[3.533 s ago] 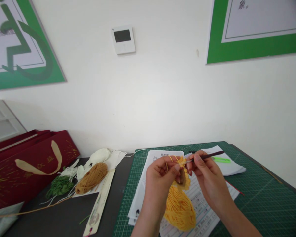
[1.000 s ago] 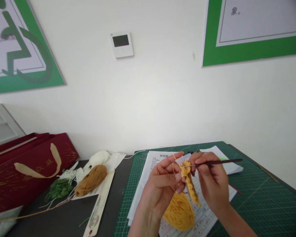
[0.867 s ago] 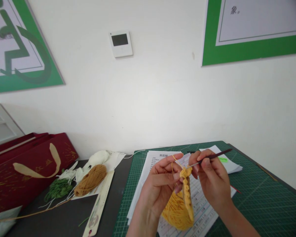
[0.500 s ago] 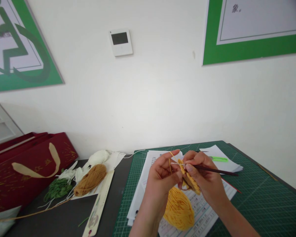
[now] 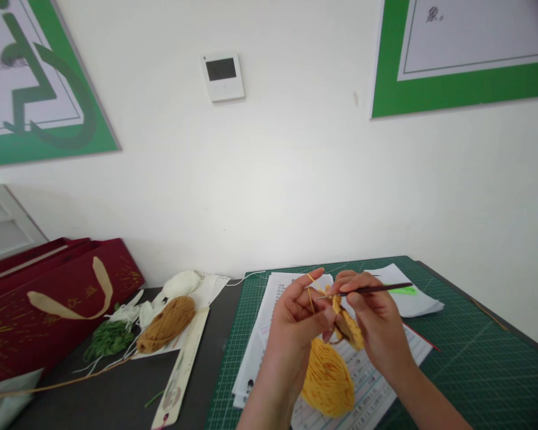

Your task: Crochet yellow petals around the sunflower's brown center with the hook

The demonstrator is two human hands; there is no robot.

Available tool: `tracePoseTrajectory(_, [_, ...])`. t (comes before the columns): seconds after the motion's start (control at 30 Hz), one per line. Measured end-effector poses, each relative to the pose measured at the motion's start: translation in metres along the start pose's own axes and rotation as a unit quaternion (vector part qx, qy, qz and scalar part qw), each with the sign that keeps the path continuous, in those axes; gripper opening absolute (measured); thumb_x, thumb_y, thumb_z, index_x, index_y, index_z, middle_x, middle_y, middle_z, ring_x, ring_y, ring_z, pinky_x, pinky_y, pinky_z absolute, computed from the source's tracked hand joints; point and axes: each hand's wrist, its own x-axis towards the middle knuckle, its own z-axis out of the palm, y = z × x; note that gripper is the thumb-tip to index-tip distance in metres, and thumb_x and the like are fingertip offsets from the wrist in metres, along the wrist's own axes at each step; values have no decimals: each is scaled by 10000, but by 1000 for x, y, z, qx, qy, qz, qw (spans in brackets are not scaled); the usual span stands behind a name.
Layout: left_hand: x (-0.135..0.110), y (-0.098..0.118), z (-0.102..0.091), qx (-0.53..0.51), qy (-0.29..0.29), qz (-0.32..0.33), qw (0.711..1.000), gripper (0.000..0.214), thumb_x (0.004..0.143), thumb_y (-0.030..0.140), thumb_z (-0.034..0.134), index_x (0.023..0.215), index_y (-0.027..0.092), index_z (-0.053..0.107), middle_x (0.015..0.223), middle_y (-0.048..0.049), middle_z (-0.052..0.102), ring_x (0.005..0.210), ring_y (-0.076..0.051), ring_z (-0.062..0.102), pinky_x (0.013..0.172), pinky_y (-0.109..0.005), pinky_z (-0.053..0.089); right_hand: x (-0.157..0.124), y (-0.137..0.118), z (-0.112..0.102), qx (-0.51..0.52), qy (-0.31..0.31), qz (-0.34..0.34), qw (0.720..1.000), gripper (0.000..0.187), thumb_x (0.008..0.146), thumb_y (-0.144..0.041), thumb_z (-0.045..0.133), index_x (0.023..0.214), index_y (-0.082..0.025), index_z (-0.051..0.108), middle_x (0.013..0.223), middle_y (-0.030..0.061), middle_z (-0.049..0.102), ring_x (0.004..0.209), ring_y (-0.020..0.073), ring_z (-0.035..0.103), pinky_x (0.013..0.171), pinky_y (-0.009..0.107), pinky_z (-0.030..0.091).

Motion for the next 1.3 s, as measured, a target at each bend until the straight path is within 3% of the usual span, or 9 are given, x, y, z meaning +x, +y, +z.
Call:
tracePoseTrajectory(0.2, [2,4,-6,69,25,47,996,434,756,136,827,1174,148,710,686,27,654,538,-102,559,556,-266,424,3,2,-8,27,-6,39,999,73,962,-333,642,927,-269,654,866,5,691,891,175,637,829,318,517])
tracePoseTrajectory(0.47, [0,4,-7,85,14,52,995,400,778,141,803,1168,166,718,733,14,664,589,-118,586,575,-277,466,2,-2,-11,39,-22,40,998,82,991,-328,594,953,-267,633,894,8,696,892,177,639,845,328,490])
tracePoseTrajectory(1.07, [0,4,-4,129,24,66,989,332,820,175,759,1144,142,695,712,16,632,592,-131,597,550,-271,508,6,-15,-17,-105,-55,-77,990,92,1011,-243,528,1006,-268,617,866,25,721,942,213,606,823,378,499])
tracePoseTrajectory(1.3, [1,5,-4,142,28,62,987,312,824,189,765,1123,134,694,692,19,614,576,-131,589,544,-274,502,7,-20,-22,-249,-101,-191,944,138,992,-176,505,1025,-271,599,914,44,765,939,253,613,870,485,446])
